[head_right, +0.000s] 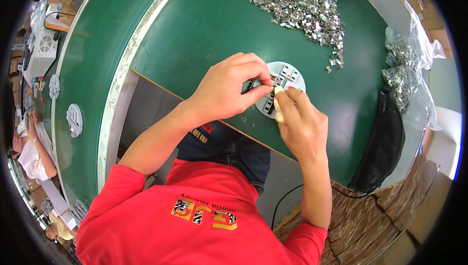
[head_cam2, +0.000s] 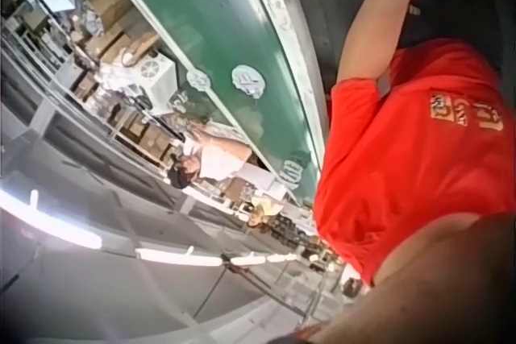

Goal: Assembling small components into a circular metal base on an assembly line.

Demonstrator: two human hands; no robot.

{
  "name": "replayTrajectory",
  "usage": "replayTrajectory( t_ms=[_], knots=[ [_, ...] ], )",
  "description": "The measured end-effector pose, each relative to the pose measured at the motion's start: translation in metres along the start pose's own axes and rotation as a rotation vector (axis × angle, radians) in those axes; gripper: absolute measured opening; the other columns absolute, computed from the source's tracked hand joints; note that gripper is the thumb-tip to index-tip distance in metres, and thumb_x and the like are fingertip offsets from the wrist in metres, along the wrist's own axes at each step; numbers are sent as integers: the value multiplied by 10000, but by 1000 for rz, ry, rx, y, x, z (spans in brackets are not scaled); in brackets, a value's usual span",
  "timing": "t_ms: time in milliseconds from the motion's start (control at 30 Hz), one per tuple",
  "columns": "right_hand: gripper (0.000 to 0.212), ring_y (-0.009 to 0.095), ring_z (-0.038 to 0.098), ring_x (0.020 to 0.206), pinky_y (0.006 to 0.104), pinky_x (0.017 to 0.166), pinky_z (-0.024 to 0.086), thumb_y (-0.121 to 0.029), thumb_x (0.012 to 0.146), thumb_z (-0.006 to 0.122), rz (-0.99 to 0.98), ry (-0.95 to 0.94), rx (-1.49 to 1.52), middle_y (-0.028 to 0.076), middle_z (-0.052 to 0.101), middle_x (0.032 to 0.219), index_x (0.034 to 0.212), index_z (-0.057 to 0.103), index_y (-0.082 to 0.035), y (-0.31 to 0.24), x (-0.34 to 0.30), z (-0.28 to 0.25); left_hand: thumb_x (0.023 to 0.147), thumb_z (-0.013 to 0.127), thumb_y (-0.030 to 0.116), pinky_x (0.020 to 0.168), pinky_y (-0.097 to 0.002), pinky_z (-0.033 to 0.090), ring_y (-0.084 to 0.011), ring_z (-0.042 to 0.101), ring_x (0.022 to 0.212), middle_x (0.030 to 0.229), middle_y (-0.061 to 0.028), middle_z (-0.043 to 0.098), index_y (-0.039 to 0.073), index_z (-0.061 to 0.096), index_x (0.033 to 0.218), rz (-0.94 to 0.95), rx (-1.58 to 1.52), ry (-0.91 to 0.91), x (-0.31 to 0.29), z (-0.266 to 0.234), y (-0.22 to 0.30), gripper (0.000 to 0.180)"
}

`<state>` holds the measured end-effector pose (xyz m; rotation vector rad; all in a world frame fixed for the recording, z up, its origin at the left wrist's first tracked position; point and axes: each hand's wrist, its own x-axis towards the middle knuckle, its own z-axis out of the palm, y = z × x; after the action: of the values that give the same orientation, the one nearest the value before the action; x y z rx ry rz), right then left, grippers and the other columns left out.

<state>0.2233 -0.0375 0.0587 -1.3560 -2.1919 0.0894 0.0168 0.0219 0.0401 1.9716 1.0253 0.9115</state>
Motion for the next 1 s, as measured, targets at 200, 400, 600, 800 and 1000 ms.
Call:
replayTrajectory(
  t_ms=[200, 400, 600, 800, 1000],
  knots=[
    [395, 247, 687, 759, 363, 628, 576, -82, 784, 756, -39, -212, -237, 116, 630, 1113, 1163, 696, 11, -9, 1, -3, 877, 786, 124, 759, -365, 538, -244, 660, 877, 944, -34, 701, 87, 719, 949, -9, 35, -18, 12, 4, 3, 105],
    [361, 184, 655, 711, 295, 570, 565, -91, 827, 680, -103, -265, -292, 161, 625, 1089, 1140, 681, 90, 0, 9, -15, 894, 790, 164, 742, -350, 531, -209, 666, 873, 946, -54, 711, 88, 757, 1004, -31, -252, -119, 55, -15, -7, 138],
    [372, 198, 671, 733, 331, 606, 578, -87, 805, 726, -11, -120, -209, 132, 626, 1099, 1144, 687, 59, 1, 0, -20, 925, 773, 228, 725, -334, 522, -192, 664, 835, 938, -65, 705, 75, 767, 984, -32, 247, 190, 121, 3, -28, 165],
    [345, 225, 690, 763, 342, 643, 578, -37, 792, 766, 109, -114, -33, 120, 656, 1081, 1128, 709, 20, 5, 6, -40, 938, 773, 212, 679, -304, 503, -178, 630, 765, 941, -62, 688, 57, 765, 984, 19, 343, 157, 115, 9, -21, 161],
    [137, 146, 669, 745, 294, 616, 537, 5, 892, 745, 535, 221, 606, 95, 686, 924, 1027, 731, 22, 15, 36, -52, 920, 792, 100, 669, -277, 492, -133, 625, 792, 966, -42, 678, 47, 767, 981, 116, -120, 213, 66, 9, 47, 84]
  ],
)
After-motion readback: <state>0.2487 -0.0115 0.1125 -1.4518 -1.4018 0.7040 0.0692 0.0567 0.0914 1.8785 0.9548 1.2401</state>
